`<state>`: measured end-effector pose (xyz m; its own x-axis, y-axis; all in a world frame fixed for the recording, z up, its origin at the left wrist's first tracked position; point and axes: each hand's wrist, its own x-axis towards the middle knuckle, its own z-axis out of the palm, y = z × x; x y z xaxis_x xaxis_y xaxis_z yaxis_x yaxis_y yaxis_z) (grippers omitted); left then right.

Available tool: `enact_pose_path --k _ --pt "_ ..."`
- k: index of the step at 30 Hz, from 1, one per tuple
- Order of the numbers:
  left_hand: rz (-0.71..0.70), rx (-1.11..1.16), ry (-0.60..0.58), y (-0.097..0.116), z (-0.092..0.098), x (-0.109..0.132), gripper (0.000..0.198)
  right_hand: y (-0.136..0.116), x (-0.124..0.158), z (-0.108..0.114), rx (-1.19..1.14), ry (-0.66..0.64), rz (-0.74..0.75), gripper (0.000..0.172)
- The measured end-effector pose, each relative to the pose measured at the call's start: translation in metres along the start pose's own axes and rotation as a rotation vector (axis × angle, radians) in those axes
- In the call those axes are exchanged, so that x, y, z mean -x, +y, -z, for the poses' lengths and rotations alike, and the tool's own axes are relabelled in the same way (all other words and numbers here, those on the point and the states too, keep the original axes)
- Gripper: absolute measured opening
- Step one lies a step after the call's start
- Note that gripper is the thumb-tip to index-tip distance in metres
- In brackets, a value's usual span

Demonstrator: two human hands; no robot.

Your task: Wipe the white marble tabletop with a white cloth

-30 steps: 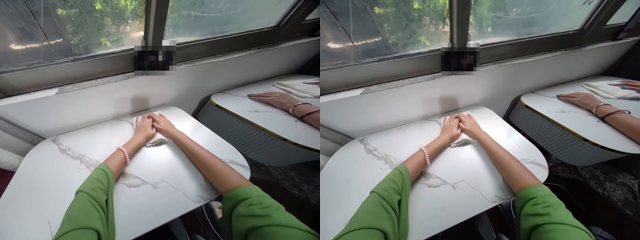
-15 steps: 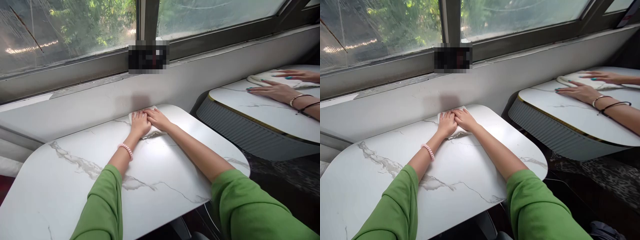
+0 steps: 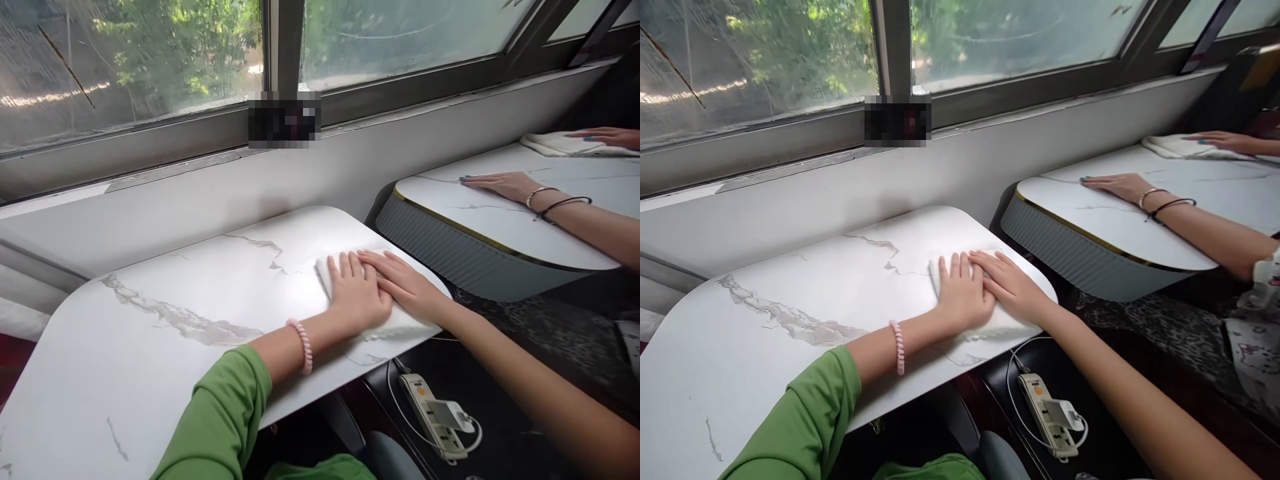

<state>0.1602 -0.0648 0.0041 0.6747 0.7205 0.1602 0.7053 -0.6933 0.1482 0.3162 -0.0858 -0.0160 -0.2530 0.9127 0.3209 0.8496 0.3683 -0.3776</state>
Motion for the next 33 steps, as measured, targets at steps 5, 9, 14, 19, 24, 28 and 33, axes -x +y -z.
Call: enact_pose_path --k 5,9,14,19,24,28,33 --pt "-0.094 0.028 -0.018 0.032 0.001 0.008 0.062 0.004 0.04 0.014 0.037 0.026 -0.074 0.048" --pt "-0.104 0.026 -0.022 0.033 0.002 0.007 0.063 0.007 0.042 0.015 0.046 0.03 -0.095 0.049" --pt "-0.085 0.023 -0.018 0.027 0.0 -0.001 0.063 0.017 0.029 0.011 0.049 0.026 -0.059 0.049" --pt "-0.046 0.03 -0.026 0.012 -0.004 -0.022 0.063 0.027 0.0 0.007 0.064 0.012 -0.05 0.049" --pt "0.013 0.053 -0.002 -0.018 -0.007 -0.055 0.061 0.037 -0.049 0.001 0.039 0.004 -0.046 0.047" --pt "0.069 0.025 0.021 -0.047 -0.009 -0.084 0.058 0.05 -0.093 -0.009 0.025 0.02 -0.038 0.047" --pt "0.125 0.001 0.074 -0.084 -0.012 -0.114 0.055 0.063 -0.147 -0.022 -0.002 -0.004 0.0 0.047"
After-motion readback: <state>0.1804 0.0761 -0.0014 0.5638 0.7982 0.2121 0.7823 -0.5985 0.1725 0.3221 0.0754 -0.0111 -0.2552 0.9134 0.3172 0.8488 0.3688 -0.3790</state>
